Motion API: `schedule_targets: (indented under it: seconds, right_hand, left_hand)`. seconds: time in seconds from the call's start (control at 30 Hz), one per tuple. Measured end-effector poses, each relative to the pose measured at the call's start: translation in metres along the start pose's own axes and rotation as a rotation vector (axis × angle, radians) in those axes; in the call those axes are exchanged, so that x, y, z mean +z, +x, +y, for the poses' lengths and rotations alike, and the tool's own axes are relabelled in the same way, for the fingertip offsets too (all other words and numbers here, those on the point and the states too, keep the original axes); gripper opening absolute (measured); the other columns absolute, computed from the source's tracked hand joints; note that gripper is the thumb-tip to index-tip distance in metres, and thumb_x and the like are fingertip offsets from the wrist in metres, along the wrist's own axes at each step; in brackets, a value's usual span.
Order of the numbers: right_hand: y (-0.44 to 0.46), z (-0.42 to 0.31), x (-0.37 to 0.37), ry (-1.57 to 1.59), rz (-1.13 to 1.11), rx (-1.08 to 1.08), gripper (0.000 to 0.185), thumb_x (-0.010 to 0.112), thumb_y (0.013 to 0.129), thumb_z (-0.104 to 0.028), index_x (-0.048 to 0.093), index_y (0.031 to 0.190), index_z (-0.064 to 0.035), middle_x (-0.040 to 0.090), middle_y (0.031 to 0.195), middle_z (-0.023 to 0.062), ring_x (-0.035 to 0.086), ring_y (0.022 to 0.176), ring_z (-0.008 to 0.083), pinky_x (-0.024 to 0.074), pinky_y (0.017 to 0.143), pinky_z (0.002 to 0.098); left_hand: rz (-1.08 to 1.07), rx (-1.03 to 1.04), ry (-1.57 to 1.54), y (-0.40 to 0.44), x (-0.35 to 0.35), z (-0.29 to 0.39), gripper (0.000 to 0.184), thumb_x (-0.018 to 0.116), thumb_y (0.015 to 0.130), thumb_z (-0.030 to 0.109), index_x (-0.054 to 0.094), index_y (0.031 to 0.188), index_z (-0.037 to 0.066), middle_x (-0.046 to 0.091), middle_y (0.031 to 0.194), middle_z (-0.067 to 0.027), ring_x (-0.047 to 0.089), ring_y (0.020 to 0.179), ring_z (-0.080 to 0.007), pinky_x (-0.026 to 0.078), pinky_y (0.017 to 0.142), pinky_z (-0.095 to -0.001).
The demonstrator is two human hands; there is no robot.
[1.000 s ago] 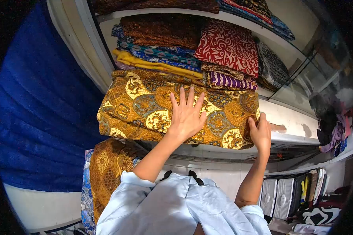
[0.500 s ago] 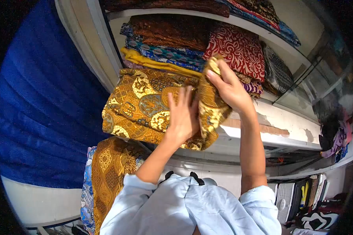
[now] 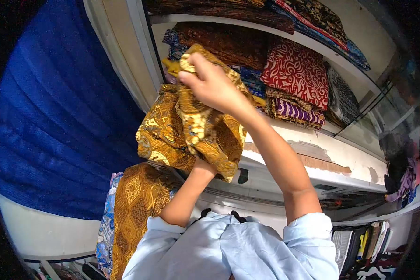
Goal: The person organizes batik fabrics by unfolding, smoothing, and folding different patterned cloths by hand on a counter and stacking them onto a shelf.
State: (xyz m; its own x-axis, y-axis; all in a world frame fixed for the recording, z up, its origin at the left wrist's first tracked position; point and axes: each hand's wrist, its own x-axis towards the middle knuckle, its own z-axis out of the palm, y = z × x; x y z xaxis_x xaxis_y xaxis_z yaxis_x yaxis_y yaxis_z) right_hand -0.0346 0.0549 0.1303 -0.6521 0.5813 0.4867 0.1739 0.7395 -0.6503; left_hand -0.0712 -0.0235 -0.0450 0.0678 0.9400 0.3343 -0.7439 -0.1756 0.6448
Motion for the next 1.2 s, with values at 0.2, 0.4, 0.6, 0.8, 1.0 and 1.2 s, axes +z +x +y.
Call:
schedule_targets:
  seconds: [0.2,0.4,0.6,0.8,1.0,1.2]
  right_hand:
    - [0.024,0.063,0.056,0.088,-0.007,0.009,0.032,0.053,0.087,-0.024,0.049,0.105,0.0023,0.059,0.091,0.0168,0.056,0.085,0.0241,0.043,0.076,0.0357]
    - [0.022,0.057,0.053,0.352,-0.147,0.266,0.034,0.053,0.089,-0.027,0.05,0.108,-0.0001,0.058,0.094,0.0105,0.053,0.085,0.0161,0.0437,0.076,0.0305]
    - [-0.018,0.048,0.044,1.226,-0.483,0.515,0.055,0.044,0.092,-0.034,0.03,0.135,-0.0027,0.037,0.136,0.0146,0.028,0.13,0.0258,0.0221,0.107,0.0361]
    - [-0.073,0.045,0.037,-0.135,-0.082,-0.105,0.036,0.049,0.083,-0.019,0.055,0.117,-0.0122,0.043,0.128,0.0208,0.033,0.123,0.0413,0.0268,0.102,0.0491]
    - [-0.098,0.033,0.069,-0.541,-0.168,-0.063,0.051,0.044,0.087,-0.038,0.04,0.132,-0.0137,0.027,0.14,0.0221,0.021,0.129,0.0441,0.0112,0.103,0.0596]
    - [-0.098,0.043,0.039,-0.733,0.078,0.065,0.054,0.043,0.085,-0.048,0.039,0.133,-0.0228,0.026,0.14,0.0215,0.021,0.128,0.0453,0.0119,0.101,0.0629]
  left_hand:
    - [0.187,-0.179,1.909,-0.026,0.033,0.041,0.057,0.034,0.088,0.041,0.028,0.135,0.009,0.028,0.142,-0.0093,0.021,0.131,-0.0257,0.01,0.109,-0.0459]
    - [0.555,0.066,2.124,-0.036,0.033,0.082,0.055,0.059,0.075,0.026,0.045,0.125,0.007,0.041,0.131,-0.0163,0.031,0.127,-0.0302,0.009,0.107,-0.0533]
    - [0.511,-0.169,1.694,-0.048,0.005,0.111,0.031,0.055,0.075,0.01,0.057,0.105,0.001,0.053,0.114,-0.0202,0.047,0.111,-0.0343,0.035,0.095,-0.0434]
    - [1.009,0.678,2.041,-0.049,0.043,0.166,0.029,0.047,0.079,0.001,0.058,0.106,0.004,0.055,0.115,-0.0158,0.049,0.111,-0.0317,0.036,0.095,-0.0397]
    - [0.568,0.075,2.485,0.004,0.024,0.119,0.038,0.042,0.089,0.03,0.053,0.121,0.014,0.042,0.132,-0.0136,0.029,0.127,-0.0364,0.016,0.099,-0.0628]
    - [0.637,-0.068,2.438,-0.002,0.0,0.106,0.053,0.045,0.087,0.037,0.035,0.136,0.018,0.025,0.143,-0.0119,0.02,0.13,-0.0395,0.02,0.098,-0.0634]
